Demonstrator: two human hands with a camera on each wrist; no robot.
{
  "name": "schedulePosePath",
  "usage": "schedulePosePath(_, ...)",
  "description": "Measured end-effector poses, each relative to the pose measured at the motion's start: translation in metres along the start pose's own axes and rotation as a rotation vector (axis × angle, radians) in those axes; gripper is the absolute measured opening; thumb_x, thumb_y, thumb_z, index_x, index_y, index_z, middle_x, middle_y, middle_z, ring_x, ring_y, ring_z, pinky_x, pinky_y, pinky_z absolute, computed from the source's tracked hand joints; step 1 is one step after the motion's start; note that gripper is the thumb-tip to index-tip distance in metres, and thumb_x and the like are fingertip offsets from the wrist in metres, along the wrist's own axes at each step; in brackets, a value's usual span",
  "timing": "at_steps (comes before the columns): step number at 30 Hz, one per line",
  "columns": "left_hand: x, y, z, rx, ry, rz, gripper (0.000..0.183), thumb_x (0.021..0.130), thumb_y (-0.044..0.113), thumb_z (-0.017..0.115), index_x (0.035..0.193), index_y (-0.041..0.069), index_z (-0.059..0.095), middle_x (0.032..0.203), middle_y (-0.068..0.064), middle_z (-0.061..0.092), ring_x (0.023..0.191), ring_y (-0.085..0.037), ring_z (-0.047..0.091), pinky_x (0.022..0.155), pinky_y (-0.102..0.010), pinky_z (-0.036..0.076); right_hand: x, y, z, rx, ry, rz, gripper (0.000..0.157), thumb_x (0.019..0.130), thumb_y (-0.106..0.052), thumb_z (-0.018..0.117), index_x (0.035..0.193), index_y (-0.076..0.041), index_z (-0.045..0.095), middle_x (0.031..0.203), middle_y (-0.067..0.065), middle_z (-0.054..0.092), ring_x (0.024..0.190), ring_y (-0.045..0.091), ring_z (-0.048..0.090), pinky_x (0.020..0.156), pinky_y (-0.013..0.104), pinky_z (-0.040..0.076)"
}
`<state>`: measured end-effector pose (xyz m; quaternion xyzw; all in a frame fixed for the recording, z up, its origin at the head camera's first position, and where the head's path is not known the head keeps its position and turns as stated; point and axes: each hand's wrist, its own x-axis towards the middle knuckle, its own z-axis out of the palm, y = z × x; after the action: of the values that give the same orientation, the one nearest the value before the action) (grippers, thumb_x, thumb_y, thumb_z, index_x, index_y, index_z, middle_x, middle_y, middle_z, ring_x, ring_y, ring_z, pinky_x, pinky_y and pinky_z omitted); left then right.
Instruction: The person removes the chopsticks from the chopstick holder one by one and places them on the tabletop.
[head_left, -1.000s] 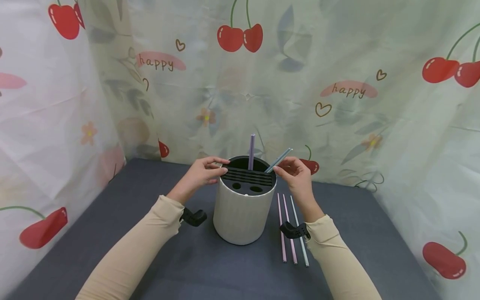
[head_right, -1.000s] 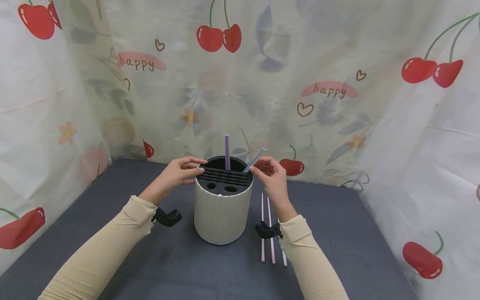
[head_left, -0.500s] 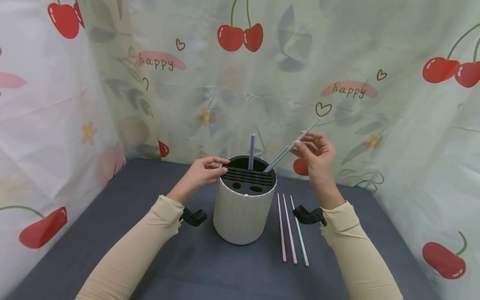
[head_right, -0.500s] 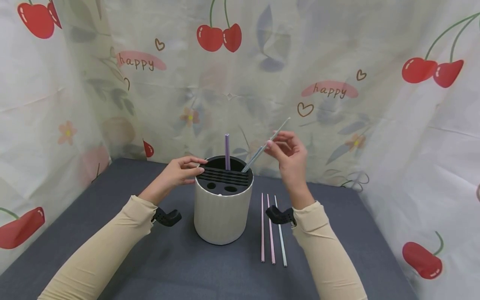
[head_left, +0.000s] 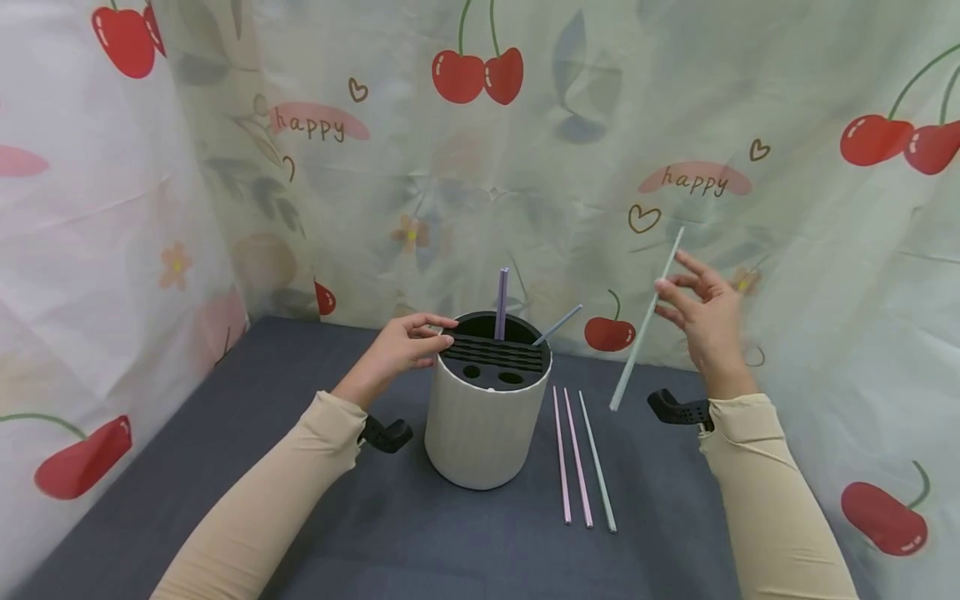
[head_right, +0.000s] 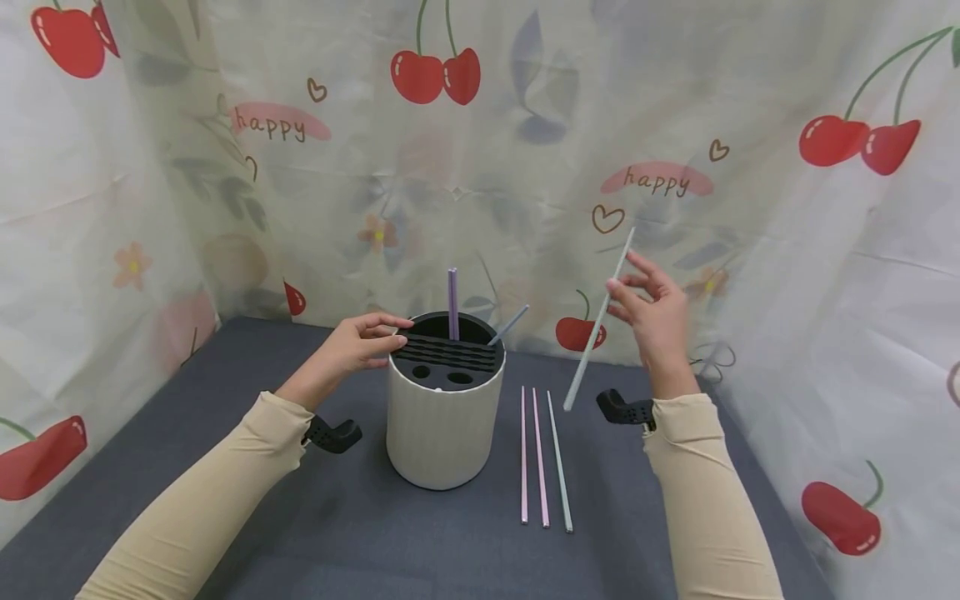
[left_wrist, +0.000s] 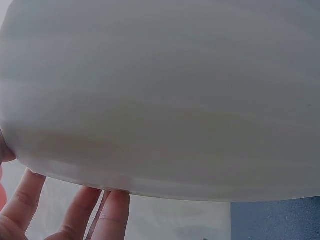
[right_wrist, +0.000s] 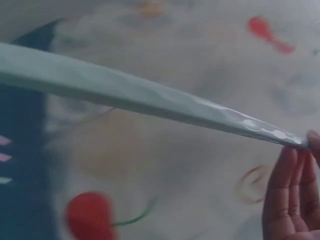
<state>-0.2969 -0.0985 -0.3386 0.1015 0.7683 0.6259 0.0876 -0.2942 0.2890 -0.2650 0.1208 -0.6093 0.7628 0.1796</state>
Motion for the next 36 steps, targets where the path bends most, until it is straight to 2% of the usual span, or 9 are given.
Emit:
schedulePosePath(4, 0.000, 0.000, 0.000, -0.006, 0.002, -0.012, 0.035, 0.094, 0.025, 0.066, 0.128, 0.019, 0.063, 0.125, -0.011, 0.060, 0.123, -0.027, 0.053, 0.099, -0.045, 0.049, -0.007, 0.053, -0.028, -0.364, -0.106, 0.213, 0.059, 0.092, -0.007, 0.066, 0.146, -0.006, 0.043, 0.091, -0.006, 0.061, 0.079, 0.003, 0.067, 0.070, 0.024, 0.058)
schedulePosePath(6, 0.001, 0.000, 0.000, -0.008, 0.002, -0.014, 0.035, 0.094, 0.024, 0.066, 0.128, 0.018, 0.063, 0.125, -0.011, 0.060, 0.123, -0.027, 0.054, 0.099, -0.046, 0.049, -0.012, 0.079, -0.039, -0.532, -0.165, 0.303, 0.059, 0.094, -0.010, 0.063, 0.148, -0.005, 0.039, 0.094, -0.007, 0.063, 0.080, 0.001, 0.066, 0.074, 0.027, 0.059)
schedulePosePath(8, 0.001, 0.000, 0.001, -0.006, 0.003, -0.013, 0.035, 0.094, 0.024, 0.066, 0.128, 0.019, 0.063, 0.125, -0.011, 0.060, 0.123, -0.027, 0.054, 0.099, -0.046, 0.049, -0.018, 0.102, -0.048, -0.641, -0.203, 0.389, 0.058, 0.094, -0.011, 0.064, 0.147, -0.003, 0.040, 0.095, -0.004, 0.066, 0.079, 0.002, 0.065, 0.074, 0.029, 0.059)
schedulePosePath(10, 0.002, 0.000, 0.001, -0.006, -0.001, -0.007, 0.036, 0.094, 0.024, 0.066, 0.129, 0.018, 0.062, 0.126, -0.012, 0.059, 0.123, -0.028, 0.053, 0.100, -0.047, 0.048, -0.024, 0.123, -0.054, -0.694, -0.224, 0.466, 0.057, 0.093, -0.008, 0.064, 0.145, 0.000, 0.042, 0.095, 0.001, 0.068, 0.076, 0.004, 0.064, 0.071, 0.030, 0.059)
schedulePosePath(15, 0.001, 0.002, 0.001, -0.006, -0.005, -0.006, 0.037, 0.094, 0.024, 0.066, 0.130, 0.017, 0.061, 0.128, -0.014, 0.057, 0.125, -0.030, 0.052, 0.100, -0.047, 0.048, -0.040, 0.161, -0.064, -0.768, -0.186, 0.617, 0.055, 0.089, -0.005, 0.068, 0.140, 0.002, 0.049, 0.093, 0.008, 0.065, 0.070, 0.010, 0.061, 0.063, 0.028, 0.058)
schedulePosePath(20, 0.000, 0.002, 0.002, -0.002, -0.009, -0.005, 0.037, 0.094, 0.024, 0.065, 0.130, 0.016, 0.061, 0.128, -0.014, 0.058, 0.125, -0.029, 0.052, 0.100, -0.047, 0.048, -0.048, 0.181, -0.070, -0.789, -0.146, 0.689, 0.054, 0.087, -0.005, 0.071, 0.137, 0.000, 0.052, 0.092, 0.009, 0.066, 0.068, 0.011, 0.063, 0.063, 0.029, 0.058)
schedulePosePath(28, -0.001, 0.004, 0.000, -0.014, -0.011, -0.005, 0.038, 0.094, 0.024, 0.065, 0.131, 0.015, 0.061, 0.128, -0.014, 0.057, 0.124, -0.031, 0.052, 0.103, -0.050, 0.045, -0.048, 0.187, -0.064, -0.817, -0.109, 0.705, 0.049, 0.085, -0.003, 0.073, 0.131, 0.000, 0.057, 0.084, 0.008, 0.064, 0.065, 0.012, 0.061, 0.060, 0.028, 0.058)
schedulePosePath(36, 0.000, 0.003, -0.001, -0.010, -0.007, -0.007, 0.037, 0.094, 0.023, 0.065, 0.130, 0.016, 0.061, 0.127, -0.013, 0.058, 0.124, -0.029, 0.053, 0.100, -0.048, 0.048, -0.048, 0.188, -0.059, -0.830, -0.093, 0.725, 0.048, 0.084, -0.002, 0.074, 0.129, 0.000, 0.058, 0.075, 0.004, 0.065, 0.061, 0.010, 0.061, 0.057, 0.027, 0.057)
